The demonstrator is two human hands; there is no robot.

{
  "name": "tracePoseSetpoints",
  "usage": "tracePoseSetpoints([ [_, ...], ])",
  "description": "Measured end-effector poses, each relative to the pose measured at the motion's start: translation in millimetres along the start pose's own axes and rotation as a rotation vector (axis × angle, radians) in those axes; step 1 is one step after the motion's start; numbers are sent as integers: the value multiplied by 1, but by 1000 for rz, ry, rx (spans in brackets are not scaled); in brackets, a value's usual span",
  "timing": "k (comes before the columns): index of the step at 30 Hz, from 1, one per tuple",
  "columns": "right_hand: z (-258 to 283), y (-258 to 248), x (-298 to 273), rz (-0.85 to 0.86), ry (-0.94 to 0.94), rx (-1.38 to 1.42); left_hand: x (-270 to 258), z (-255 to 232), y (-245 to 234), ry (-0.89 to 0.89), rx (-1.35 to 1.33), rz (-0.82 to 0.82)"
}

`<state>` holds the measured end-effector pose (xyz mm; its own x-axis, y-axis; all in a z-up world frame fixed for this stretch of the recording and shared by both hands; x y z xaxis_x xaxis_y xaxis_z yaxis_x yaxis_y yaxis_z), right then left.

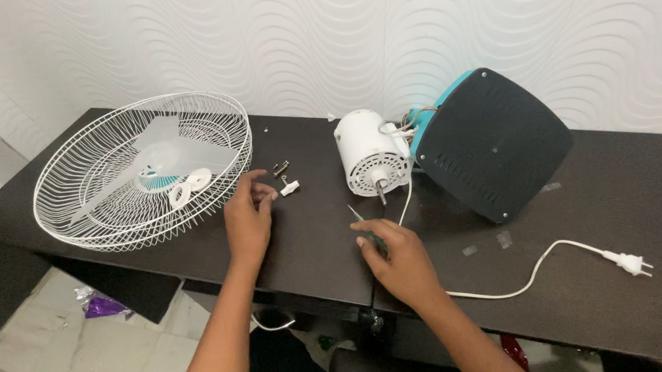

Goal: The person uses a screwdriver to tighten screws on the back of a fan base, then connects the motor housing to the base and secures it with screws. The fan cage and blades remain disassembled on the table.

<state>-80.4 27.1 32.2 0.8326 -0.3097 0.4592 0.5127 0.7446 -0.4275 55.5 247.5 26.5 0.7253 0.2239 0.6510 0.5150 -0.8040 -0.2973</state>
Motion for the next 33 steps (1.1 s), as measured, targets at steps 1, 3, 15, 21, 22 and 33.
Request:
tracePoseSetpoints([
  [1,-1,-1,-2,-26,3,41,-3,-5,-1,42,-45,8],
  [3,-2,-4,-1,-87,4,122,-12,-20,1,42,-166,-7],
  [15,-39,-94,-6,-420,-106,180,-95,-164,60,531,-525,258],
  [21,-86,-131,-8,-393,149,26,-112,-193,100,757,-398,385],
  [22,-93,-135,-8,-373,227,15,-114,-195,105,800,-384,401],
  [33,-107,-165,1,-307,376,225,-121,-200,130,843,-545,272],
])
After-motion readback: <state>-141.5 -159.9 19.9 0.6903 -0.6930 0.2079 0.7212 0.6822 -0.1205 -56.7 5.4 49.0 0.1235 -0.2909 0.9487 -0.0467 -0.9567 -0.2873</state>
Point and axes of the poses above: each hand's wrist, its own x-axis towards the middle knuckle, its own y-axis out of the palm, z = x × y, the point moved 1 cm from there along x, towards the middle knuckle, and after that the axes turned 15 degrees about -z, right-handed, at the moved point
